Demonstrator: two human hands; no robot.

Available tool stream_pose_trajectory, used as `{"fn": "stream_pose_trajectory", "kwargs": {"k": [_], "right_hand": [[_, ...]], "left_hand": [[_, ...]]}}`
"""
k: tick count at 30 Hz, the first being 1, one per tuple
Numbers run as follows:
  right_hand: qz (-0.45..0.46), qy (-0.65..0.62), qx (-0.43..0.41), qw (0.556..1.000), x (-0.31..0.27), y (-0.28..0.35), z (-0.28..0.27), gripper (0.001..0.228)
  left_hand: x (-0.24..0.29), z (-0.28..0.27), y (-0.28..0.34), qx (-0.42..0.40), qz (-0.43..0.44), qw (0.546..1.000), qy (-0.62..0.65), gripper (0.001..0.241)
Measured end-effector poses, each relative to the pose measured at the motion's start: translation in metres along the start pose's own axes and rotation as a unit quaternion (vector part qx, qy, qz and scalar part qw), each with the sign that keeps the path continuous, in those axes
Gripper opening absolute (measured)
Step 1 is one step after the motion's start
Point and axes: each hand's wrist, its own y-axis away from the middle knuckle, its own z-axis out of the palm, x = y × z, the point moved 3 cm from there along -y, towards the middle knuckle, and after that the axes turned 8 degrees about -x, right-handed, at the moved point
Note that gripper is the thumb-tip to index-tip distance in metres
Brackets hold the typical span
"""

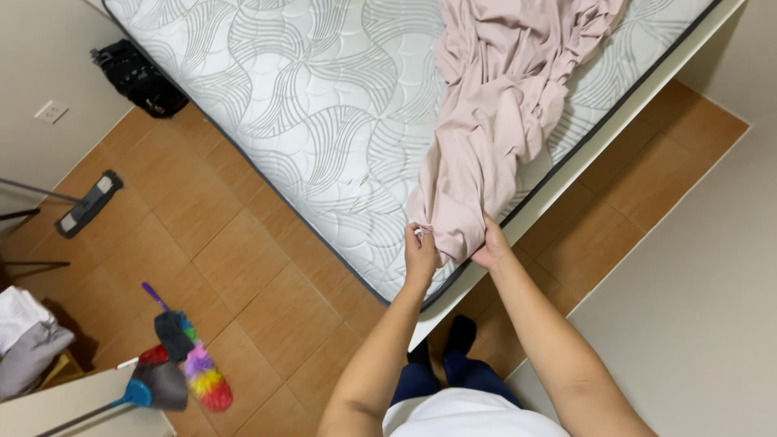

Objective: The person folds a light pink bed sheet on a mattress. They smooth the fabric, fold it into a compact bundle, and then carry the folded sheet across the room.

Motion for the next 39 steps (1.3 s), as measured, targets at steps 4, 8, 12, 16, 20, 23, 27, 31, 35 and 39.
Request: {"fn": "stream_pose_trajectory", "kwargs": {"k": [4, 8, 12, 16, 20, 23, 27, 31, 35, 39], "right_hand": [[-0.065, 0.044, 0.095, 0.992, -0.03, 0.02, -0.001, 0.063], [-0.179, 0.007, 0.108, 0.978, -0.053, 0.062, 0.016, 0.062], [-0.185, -0.084, 0.091, 0.975, -0.04, 0.079, 0.024, 0.065], [-0.094, -0.045, 0.031, 0.994, 0.011, 0.07, 0.014, 0.058], [0.029, 0.03, -0.134, 0.99, 0.056, 0.044, -0.031, 0.036], [-0.024, 0.341, 0.081, 0.936, 0.056, 0.039, -0.021, 0.034], [-0.184, 0.352, 0.164, 0.903, 0.049, 0.074, 0.086, 0.042], [-0.318, 0.122, 0.11, 0.934, 0.063, 0.093, 0.154, 0.049], [-0.379, -0.017, 0.057, 0.923, 0.078, 0.124, 0.188, 0.058], [-0.425, -0.055, 0.027, 0.903, 0.082, 0.157, 0.207, 0.054]], "left_hand": [[-0.021, -0.04, 0.0, 0.043, -0.002, 0.988, -0.149, 0.03], [-0.043, -0.045, 0.007, 0.036, -0.058, 0.97, -0.231, 0.034], [-0.044, -0.024, 0.017, -0.103, -0.092, 0.982, -0.126, 0.039], [-0.036, -0.023, 0.007, -0.187, -0.092, 0.976, -0.062, 0.038], [-0.03, -0.043, -0.014, -0.211, -0.088, 0.969, -0.09, 0.026], [-0.033, -0.066, -0.037, -0.26, -0.079, 0.952, -0.138, 0.017], [-0.029, -0.091, -0.059, -0.363, 0.037, 0.902, -0.231, 0.016], [0.028, -0.092, -0.054, -0.404, 0.164, 0.859, -0.268, 0.019], [0.093, -0.07, -0.023, -0.415, 0.289, 0.827, -0.247, 0.039], [0.119, -0.041, -0.006, -0.407, 0.332, 0.833, -0.176, 0.061]]}}
